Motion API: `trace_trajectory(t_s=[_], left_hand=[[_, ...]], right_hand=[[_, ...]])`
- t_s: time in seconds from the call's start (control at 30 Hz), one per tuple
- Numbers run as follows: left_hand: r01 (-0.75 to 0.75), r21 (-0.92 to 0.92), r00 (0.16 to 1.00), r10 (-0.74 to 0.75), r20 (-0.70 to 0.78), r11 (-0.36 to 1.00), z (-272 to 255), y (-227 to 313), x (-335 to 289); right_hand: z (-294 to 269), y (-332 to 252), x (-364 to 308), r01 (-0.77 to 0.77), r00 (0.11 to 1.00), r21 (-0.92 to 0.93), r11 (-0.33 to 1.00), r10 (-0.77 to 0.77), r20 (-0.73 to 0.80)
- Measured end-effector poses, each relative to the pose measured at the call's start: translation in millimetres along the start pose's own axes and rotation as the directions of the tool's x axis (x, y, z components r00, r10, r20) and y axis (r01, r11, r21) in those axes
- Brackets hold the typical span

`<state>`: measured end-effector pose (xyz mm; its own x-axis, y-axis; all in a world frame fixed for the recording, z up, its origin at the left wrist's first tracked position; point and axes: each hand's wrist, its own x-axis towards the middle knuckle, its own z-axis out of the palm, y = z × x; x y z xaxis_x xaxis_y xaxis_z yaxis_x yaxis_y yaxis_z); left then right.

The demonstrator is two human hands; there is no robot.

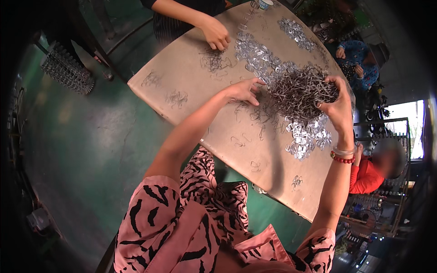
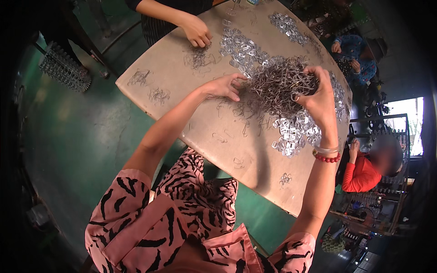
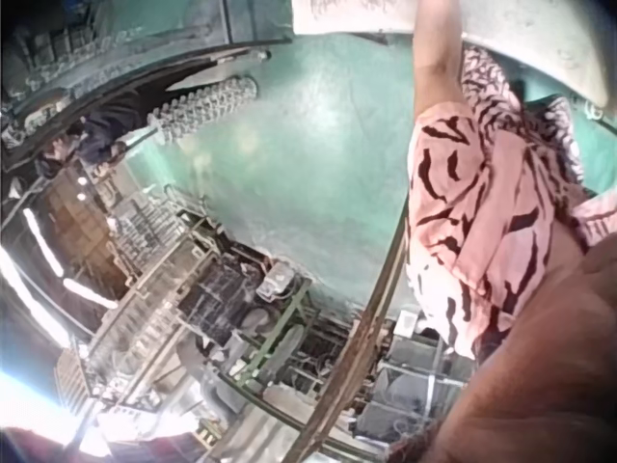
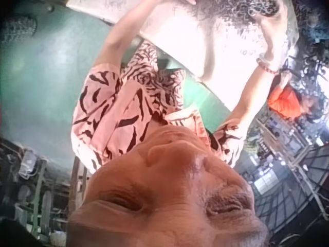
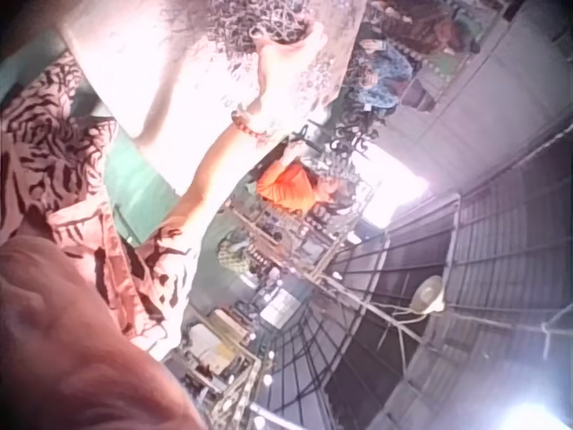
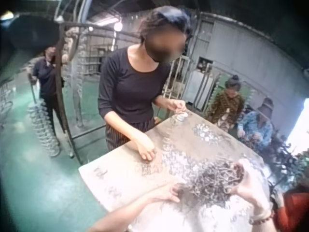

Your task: The person picks up metal links from a pile and hooks them together to form chains, which are then hung on a rack.

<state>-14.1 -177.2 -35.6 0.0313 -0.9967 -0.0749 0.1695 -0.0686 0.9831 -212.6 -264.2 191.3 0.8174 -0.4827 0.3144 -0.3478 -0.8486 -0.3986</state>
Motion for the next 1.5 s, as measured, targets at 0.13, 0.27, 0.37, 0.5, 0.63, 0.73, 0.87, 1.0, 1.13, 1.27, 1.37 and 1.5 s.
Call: trace_trajectory(t_s=[0.13,0.27,0.37,0.5,0.63,0.73,0.87,1.0,1.13,1.27,1.37,1.5], left_hand=[[-0.010,-0.368,0.992,0.056,0.114,0.930,17.9,16.3,1.6],[-0.124,-0.692,0.949,0.290,0.128,0.711,11.8,15.7,-0.6],[-0.066,-0.664,0.995,0.095,0.008,0.745,2.5,-1.5,-4.5],[-0.019,-0.528,0.999,0.030,0.012,0.849,-0.1,12.5,-18.9],[0.055,-0.133,0.996,-0.064,-0.060,0.990,-3.2,10.7,-18.8],[0.029,0.020,0.999,-0.029,-0.025,0.999,22.0,13.7,1.7],[-0.080,-0.134,0.996,0.083,0.015,0.988,20.6,13.6,0.9],[-0.124,-0.408,0.991,0.092,-0.097,0.904,12.5,23.5,-6.8],[-0.027,-0.134,0.978,-0.001,-0.207,0.991,20.1,20.3,-2.6],[-0.081,-0.039,0.976,0.072,-0.208,0.996,23.1,22.7,-8.9],[-0.026,0.145,0.976,0.056,-0.208,0.989,22.2,16.6,0.0],[-0.001,-0.224,0.999,-0.010,-0.045,0.975,32.3,8.0,13.7]], right_hand=[[-16.9,-1.7,11.0,-0.035,0.994,0.027,0.999,0.031,0.109],[1.8,9.9,5.3,-0.004,0.989,-0.053,0.999,0.012,0.149],[17.7,23.6,0.0,-0.049,0.992,0.002,0.999,0.049,0.120],[33.2,13.8,-8.8,-0.022,0.992,-0.026,0.999,0.025,0.121],[14.6,9.6,-7.9,0.066,0.997,0.010,0.998,-0.066,0.035],[-7.2,14.4,-14.4,0.055,0.998,-0.019,0.998,-0.055,-0.005],[11.0,24.9,1.7,0.166,0.986,-0.012,0.986,-0.165,0.033],[18.2,32.2,-9.3,-0.042,0.999,0.113,0.993,0.041,0.011],[26.2,41.5,-24.4,0.056,0.995,0.124,0.991,-0.045,-0.092],[19.7,33.4,-22.1,-0.105,0.985,0.140,0.985,0.122,-0.119],[8.8,22.8,-16.3,-0.067,0.981,0.171,0.983,0.096,-0.167],[2.8,24.8,-16.0,-0.083,0.975,0.221,0.972,0.125,-0.182]])
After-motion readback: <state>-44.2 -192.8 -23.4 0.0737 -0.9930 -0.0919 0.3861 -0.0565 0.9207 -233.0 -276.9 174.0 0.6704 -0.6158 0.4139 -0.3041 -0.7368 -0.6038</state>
